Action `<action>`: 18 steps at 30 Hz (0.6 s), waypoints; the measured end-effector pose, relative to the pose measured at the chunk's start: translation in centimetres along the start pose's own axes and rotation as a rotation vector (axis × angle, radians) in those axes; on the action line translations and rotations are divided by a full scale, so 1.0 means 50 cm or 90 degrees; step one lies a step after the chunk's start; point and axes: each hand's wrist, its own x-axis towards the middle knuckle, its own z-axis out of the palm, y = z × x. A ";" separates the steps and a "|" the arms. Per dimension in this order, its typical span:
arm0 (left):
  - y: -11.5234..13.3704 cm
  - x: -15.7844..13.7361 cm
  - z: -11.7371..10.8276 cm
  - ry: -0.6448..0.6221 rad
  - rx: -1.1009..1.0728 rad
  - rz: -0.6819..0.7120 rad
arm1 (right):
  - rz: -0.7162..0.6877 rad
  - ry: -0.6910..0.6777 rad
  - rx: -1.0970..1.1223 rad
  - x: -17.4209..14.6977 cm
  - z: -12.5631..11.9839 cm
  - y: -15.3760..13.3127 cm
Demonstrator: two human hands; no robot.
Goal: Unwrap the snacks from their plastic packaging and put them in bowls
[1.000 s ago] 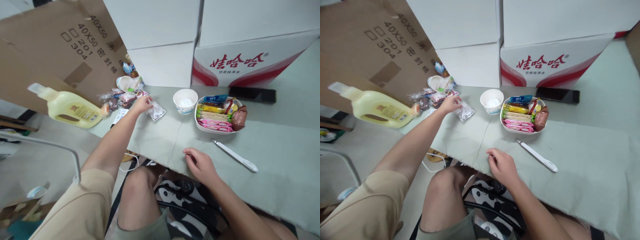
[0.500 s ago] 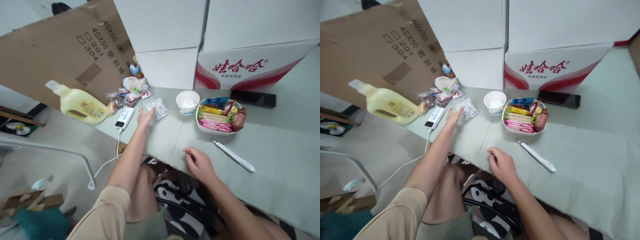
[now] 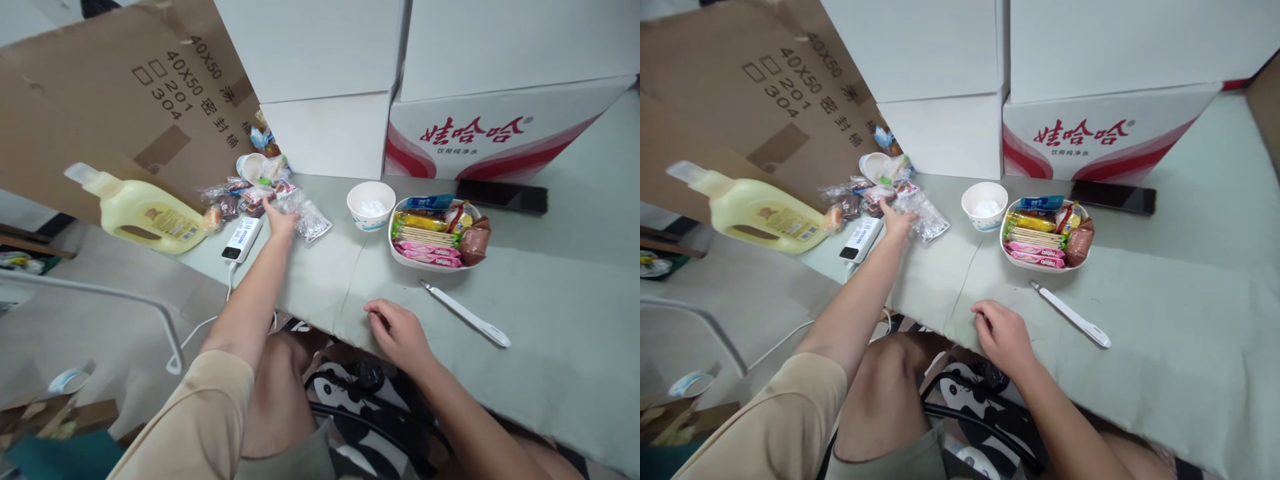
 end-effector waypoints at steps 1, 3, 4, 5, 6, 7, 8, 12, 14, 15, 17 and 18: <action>0.005 0.000 0.000 0.004 -0.001 -0.030 | -0.001 -0.001 0.000 0.000 0.000 0.000; 0.014 -0.002 -0.002 -0.004 -0.032 -0.076 | -0.007 -0.004 -0.004 0.000 0.000 0.001; 0.017 -0.004 -0.004 -0.016 -0.029 -0.074 | -0.010 -0.007 -0.008 0.000 0.000 0.000; 0.019 -0.008 -0.006 -0.023 -0.026 -0.064 | -0.013 -0.010 -0.012 -0.001 0.000 0.000; 0.020 -0.014 -0.008 -0.025 -0.019 -0.048 | -0.017 -0.013 -0.015 -0.001 0.000 0.000; 0.021 -0.021 -0.011 -0.024 -0.003 -0.018 | -0.019 -0.015 -0.018 -0.002 0.000 0.000; 0.021 -0.028 -0.013 -0.021 0.023 0.025 | -0.020 -0.015 -0.021 -0.002 0.000 -0.001; 0.018 -0.061 -0.023 -0.046 0.166 0.215 | -0.013 -0.014 -0.028 -0.003 -0.001 -0.002; 0.015 -0.075 -0.029 -0.095 0.209 0.261 | -0.012 -0.016 -0.024 -0.003 -0.001 -0.002; 0.013 -0.082 -0.032 -0.128 0.230 0.281 | -0.012 -0.017 -0.023 -0.003 -0.001 -0.002; 0.008 -0.094 -0.036 -0.202 0.269 0.316 | -0.011 -0.019 -0.022 -0.002 0.000 -0.001; 0.007 -0.099 -0.037 -0.234 0.285 0.324 | -0.010 -0.021 -0.024 -0.002 0.001 -0.001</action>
